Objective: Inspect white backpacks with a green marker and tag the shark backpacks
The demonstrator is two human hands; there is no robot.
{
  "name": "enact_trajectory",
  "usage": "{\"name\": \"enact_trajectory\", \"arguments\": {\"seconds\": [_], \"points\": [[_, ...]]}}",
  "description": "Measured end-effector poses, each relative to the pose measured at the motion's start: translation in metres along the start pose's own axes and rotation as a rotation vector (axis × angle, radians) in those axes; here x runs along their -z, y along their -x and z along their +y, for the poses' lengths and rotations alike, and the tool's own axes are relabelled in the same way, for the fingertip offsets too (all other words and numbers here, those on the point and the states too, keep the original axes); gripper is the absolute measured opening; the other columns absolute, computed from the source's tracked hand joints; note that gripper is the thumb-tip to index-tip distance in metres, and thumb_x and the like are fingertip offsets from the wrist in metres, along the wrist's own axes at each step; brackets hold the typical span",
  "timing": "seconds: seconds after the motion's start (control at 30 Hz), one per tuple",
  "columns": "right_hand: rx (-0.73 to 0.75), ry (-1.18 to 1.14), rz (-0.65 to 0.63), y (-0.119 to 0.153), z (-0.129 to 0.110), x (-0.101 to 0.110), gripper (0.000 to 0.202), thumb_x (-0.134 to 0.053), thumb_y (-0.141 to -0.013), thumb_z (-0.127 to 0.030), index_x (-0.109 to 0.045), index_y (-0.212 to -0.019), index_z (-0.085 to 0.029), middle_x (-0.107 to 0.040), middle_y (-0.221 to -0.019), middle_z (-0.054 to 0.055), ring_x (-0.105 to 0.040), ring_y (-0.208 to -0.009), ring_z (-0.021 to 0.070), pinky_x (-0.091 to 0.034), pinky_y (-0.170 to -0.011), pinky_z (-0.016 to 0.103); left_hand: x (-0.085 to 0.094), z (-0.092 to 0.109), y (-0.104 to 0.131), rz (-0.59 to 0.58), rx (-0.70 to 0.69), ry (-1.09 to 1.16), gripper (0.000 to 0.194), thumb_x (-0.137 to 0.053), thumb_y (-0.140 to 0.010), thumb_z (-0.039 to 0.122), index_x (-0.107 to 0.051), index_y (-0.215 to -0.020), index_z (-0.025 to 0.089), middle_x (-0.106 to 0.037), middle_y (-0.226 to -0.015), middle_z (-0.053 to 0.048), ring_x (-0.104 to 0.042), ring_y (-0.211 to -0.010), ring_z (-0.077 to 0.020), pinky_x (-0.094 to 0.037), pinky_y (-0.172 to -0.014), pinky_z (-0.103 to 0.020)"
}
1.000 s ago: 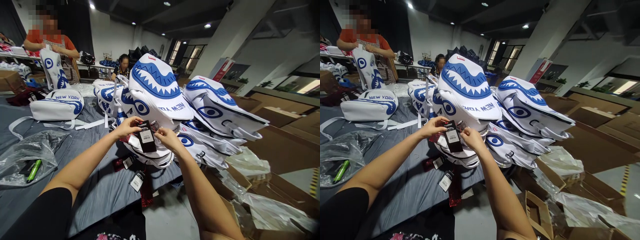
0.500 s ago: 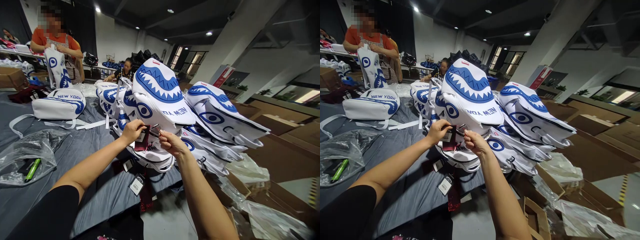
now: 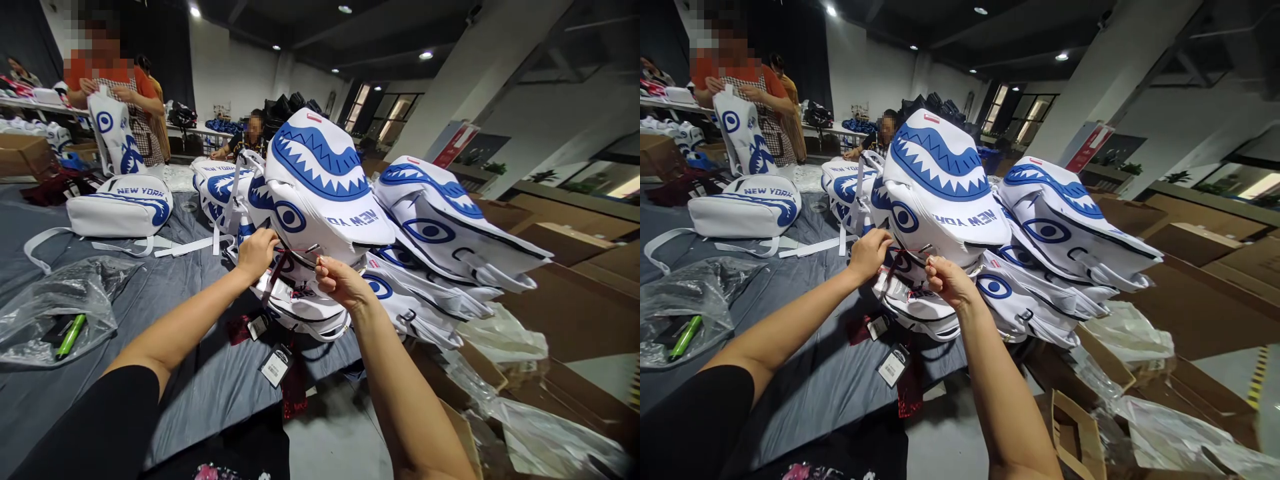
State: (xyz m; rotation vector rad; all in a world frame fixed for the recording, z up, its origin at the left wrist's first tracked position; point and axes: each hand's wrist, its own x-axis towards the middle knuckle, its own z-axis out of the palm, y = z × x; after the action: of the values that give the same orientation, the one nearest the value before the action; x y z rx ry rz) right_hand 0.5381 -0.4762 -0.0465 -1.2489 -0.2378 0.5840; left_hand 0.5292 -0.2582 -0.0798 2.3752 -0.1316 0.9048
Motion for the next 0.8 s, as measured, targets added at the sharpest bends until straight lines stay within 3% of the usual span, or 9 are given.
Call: {"name": "enact_trajectory", "arguments": {"seconds": [0.1, 0.27, 0.4, 0.6, 0.8], "points": [[-0.011, -0.006, 0.017, 0.000, 0.002, 0.004, 0.052, -0.094, -0.050, -0.039, -0.054, -0.075, -0.017, -0.045, -0.056, -0.011, -0.024, -0.041, -0.0012, -0.015, -0.037, 0.012, -0.006, -0.005, 0.002, -0.049, 0.079, 0.060, 0.015, -0.051, -0.095, 0.020, -0.066, -0.092, 0.019, -0.070, -0.097, -0.007, -0.065, -0.092, -0.0213, -0.048, -0.081, -0.032], [-0.015, -0.012, 0.021, 0.002, 0.003, 0.006, 0.050, -0.094, -0.053, -0.037, -0.055, -0.077, -0.017, -0.047, -0.057, -0.010, -0.025, -0.040, -0.0019, -0.016, -0.037, 0.012, -0.018, -0.008, 0.001, -0.146, 0.098, 0.203, 0.021, -0.063, -0.084, 0.010, -0.068, -0.102, 0.021, -0.072, -0.110, -0.005, -0.065, -0.106, -0.0212, -0.049, -0.093, -0.032], [-0.023, -0.006, 0.010, 0.003, 0.002, 0.006, 0.049, -0.093, -0.054, -0.039, -0.055, -0.076, -0.017, -0.045, -0.055, -0.011, -0.022, -0.039, -0.0023, -0.013, -0.036, 0.012, -0.026, -0.010, 0.000, -0.170, 0.093, 0.336, 0.019, -0.062, -0.082, 0.005, -0.069, -0.091, 0.020, -0.076, -0.093, -0.002, -0.070, -0.089, -0.0167, -0.053, -0.082, -0.027], [0.000, -0.014, 0.006, 0.006, 0.002, 0.005, 0.046, -0.093, -0.057, -0.038, -0.056, -0.076, -0.017, -0.046, -0.058, -0.010, -0.025, -0.041, -0.0015, -0.016, -0.037, 0.013, -0.017, -0.010, 0.003, -0.031, 0.041, 0.456, 0.008, -0.061, -0.085, 0.013, -0.068, -0.084, 0.017, -0.073, -0.082, -0.001, -0.068, -0.077, -0.0133, -0.052, -0.074, -0.024], [0.006, -0.026, 0.008, 0.004, 0.001, 0.001, 0.047, -0.093, -0.056, -0.035, -0.055, -0.077, -0.017, -0.049, -0.062, -0.009, -0.030, -0.045, -0.0005, -0.021, -0.039, 0.012, -0.001, 0.010, 0.000, 0.081, -0.105, 0.495, 0.009, -0.060, -0.089, 0.016, -0.069, -0.090, 0.017, -0.072, -0.086, -0.002, -0.065, -0.076, -0.0115, -0.052, -0.072, -0.023]]}}
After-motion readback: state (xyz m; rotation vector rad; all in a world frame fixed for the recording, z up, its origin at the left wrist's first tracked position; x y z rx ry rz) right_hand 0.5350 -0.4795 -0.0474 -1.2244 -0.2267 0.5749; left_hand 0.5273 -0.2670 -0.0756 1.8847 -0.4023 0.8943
